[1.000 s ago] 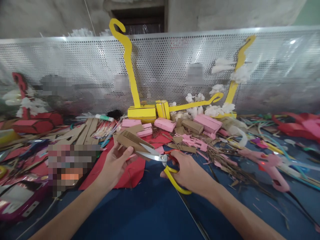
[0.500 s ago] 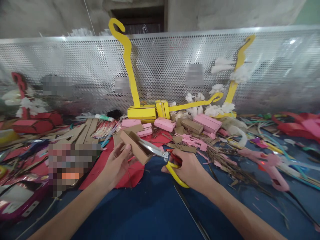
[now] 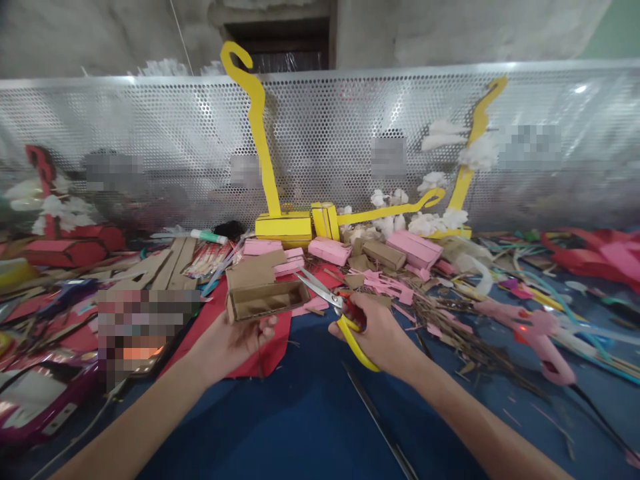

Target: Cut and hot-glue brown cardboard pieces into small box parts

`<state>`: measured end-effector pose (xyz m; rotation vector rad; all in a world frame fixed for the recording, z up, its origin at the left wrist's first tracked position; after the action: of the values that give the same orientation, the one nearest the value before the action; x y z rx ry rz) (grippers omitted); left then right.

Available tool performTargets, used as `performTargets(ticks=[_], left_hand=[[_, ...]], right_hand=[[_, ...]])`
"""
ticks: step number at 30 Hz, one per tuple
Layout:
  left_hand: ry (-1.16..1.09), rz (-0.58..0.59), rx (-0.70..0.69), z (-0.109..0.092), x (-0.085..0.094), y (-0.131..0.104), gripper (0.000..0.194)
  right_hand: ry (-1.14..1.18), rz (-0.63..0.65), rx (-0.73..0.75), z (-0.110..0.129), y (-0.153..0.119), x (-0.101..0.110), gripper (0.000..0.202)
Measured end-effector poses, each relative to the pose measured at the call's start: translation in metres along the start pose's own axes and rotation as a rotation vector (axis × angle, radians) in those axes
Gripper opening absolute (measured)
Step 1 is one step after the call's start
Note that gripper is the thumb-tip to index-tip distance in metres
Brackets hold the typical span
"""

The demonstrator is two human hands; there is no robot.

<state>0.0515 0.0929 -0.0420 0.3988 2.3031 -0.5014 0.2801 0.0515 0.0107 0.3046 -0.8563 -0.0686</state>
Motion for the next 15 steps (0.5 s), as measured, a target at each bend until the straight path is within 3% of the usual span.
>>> performTargets(ticks=[5, 9, 11, 15], left_hand=[[-0.046, 0.101, 0.038, -0.005, -0.022, -0.007, 0.044], [-0.048, 0.16, -0.054, -0.01, -0.024, -0.011, 0.065], [0.02, 0.123, -0.128, -0.013, -0.018, -0.011, 0.062], [0.23, 0.035, -0.238, -0.016, -0.012, -0.007, 0.037]], right_hand=[[0.093, 0.062, -0.038, -0.008, -0.001, -0.008, 0.029], [0.215, 0.183, -0.061, -0.003, -0.007, -0.02, 0.029], [0.189, 0.217, -0.06, 0.003, -0.011, -0.023, 0.029], [0.118, 0.204, -0.043, 0.011, -0.012, -0.019, 0.033]])
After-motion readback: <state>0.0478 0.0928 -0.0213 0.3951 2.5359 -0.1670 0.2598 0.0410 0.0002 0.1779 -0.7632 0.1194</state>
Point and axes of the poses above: each hand's wrist, its own y-axis towards the middle knuckle, its own x-axis out of the back of the hand, z = x × y, the point moved 10 cm from there along y, towards the middle knuckle
